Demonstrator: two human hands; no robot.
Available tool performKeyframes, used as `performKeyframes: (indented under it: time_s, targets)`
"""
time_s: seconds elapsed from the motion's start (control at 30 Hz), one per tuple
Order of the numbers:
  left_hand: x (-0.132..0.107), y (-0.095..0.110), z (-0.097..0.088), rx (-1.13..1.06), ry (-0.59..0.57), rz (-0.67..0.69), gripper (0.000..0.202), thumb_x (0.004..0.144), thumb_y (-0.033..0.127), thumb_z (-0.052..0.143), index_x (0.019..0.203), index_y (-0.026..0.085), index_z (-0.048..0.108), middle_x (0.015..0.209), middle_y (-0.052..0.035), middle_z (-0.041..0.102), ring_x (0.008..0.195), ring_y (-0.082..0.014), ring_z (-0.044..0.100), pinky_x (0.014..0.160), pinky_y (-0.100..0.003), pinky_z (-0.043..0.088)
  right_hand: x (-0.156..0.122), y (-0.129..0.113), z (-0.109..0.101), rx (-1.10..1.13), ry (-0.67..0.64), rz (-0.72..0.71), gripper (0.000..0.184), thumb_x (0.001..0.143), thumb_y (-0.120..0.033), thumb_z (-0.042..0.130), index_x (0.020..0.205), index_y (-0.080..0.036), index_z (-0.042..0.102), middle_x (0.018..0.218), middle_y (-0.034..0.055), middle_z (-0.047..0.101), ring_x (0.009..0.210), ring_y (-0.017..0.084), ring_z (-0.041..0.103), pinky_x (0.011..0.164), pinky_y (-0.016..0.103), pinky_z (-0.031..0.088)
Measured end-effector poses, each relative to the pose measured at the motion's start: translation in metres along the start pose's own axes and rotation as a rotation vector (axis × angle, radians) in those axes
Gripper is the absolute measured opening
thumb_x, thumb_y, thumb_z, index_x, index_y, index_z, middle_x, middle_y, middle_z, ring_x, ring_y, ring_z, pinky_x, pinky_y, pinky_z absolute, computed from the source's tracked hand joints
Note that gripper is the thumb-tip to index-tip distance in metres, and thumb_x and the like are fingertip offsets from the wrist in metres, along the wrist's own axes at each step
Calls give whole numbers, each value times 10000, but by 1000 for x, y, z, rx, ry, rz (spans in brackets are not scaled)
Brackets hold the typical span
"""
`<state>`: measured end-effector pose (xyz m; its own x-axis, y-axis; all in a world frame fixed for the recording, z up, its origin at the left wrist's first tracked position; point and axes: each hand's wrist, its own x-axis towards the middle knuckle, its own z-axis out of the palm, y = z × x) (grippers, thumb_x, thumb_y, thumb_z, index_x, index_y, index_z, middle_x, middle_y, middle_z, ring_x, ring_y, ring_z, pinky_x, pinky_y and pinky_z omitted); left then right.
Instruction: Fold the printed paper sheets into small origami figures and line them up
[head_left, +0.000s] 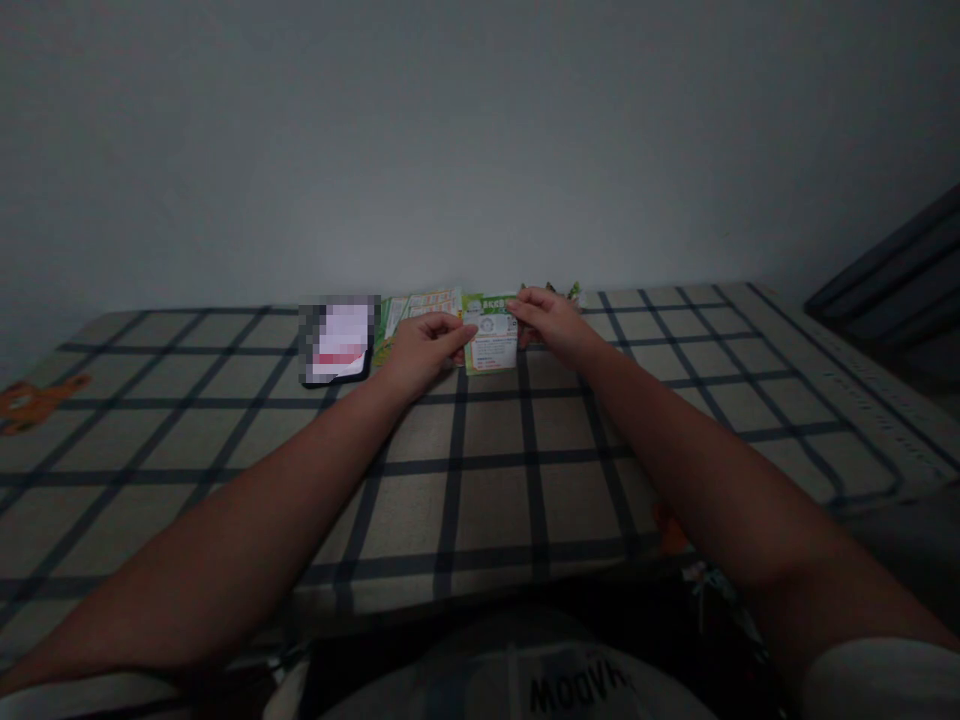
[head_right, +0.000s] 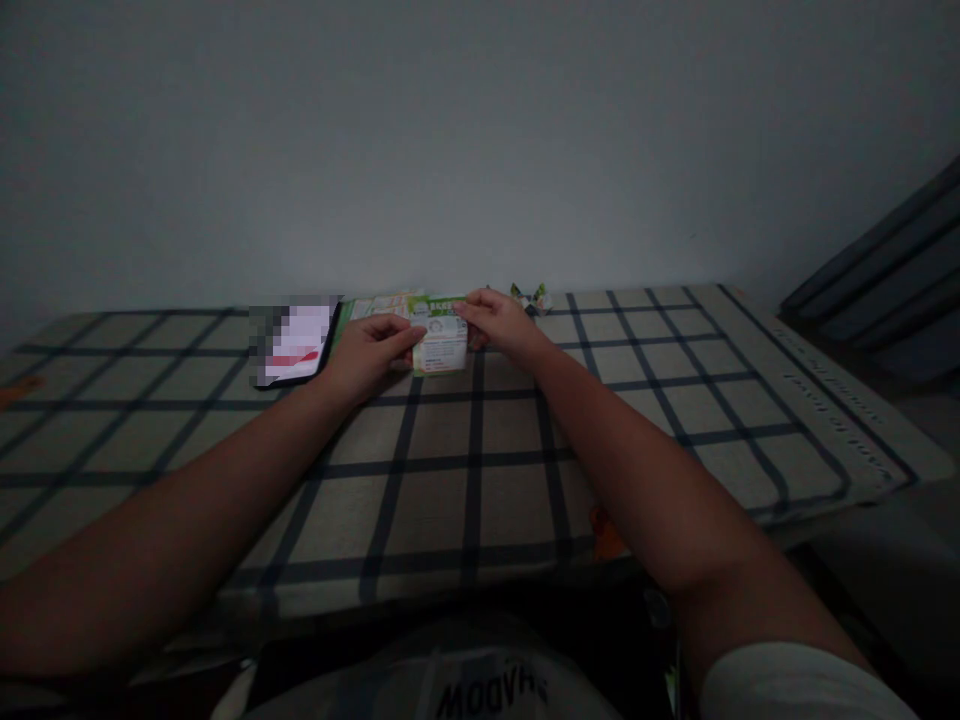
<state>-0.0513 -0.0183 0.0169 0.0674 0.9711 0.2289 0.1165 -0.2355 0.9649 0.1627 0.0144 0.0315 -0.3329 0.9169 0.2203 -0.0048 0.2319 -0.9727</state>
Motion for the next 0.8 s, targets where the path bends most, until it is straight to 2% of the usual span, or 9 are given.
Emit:
performKeyframes:
  time_s: [0.13, 0.27, 0.43, 0.53, 0.63, 0.8]
  targets:
    - [2, -2, -1, -24, 21, 15, 324, 691, 476, 801, 754, 183, 678, 609, 17, 615, 496, -88, 508, 458, -197, 378, -1, -1, -2, -85, -19, -24, 336, 803, -436, 764, 723, -178, 565, 613, -34, 588, 530, 75, 532, 507, 203, 451]
    - [2, -4, -1, -25, 16, 39, 326, 700, 472, 809, 750, 179, 674, 640, 13, 635, 535, -92, 544, 516, -206, 437, -1, -3, -2, -111, 10, -68, 318, 815, -372, 761, 688, -183, 539, 567, -45, 571, 514, 71, 528, 512, 199, 451]
    - [4, -6, 0, -15, 45, 51, 379, 693, 517, 810, 765, 178, 657, 651, 12, 636, 563, -111, 570, 556, -232, 469, 0, -3, 0, -89, 18, -22, 275, 825, -399, 745, 765, -189, 577, 583, -45, 589, 508, 77, 535, 486, 198, 447]
    - [3, -2, 0, -41, 83, 68, 378, 691, 509, 814, 753, 182, 634, 617, 25, 609, 529, -99, 538, 529, -220, 439, -1, -1, 0, -93, -45, 18, 267, 810, -424, 749, 854, -181, 645, 654, -20, 638, 557, 89, 568, 489, 201, 447]
    - [2, 2, 0, -18, 98, 66, 363, 714, 508, 798, 747, 187, 631, 594, 28, 588, 513, -99, 525, 509, -216, 420, -2, 0, -3, -159, -100, -11, 281, 797, -431, 752, 789, -163, 670, 666, -7, 635, 576, 84, 550, 515, 208, 437]
    - [0, 3, 0, -19, 91, 69, 324, 738, 486, 791, 778, 190, 666, 582, 33, 582, 491, -88, 503, 492, -207, 401, -2, -1, -4, -208, -69, -67, 327, 799, -448, 747, 685, -170, 617, 587, -23, 585, 561, 88, 517, 539, 225, 411]
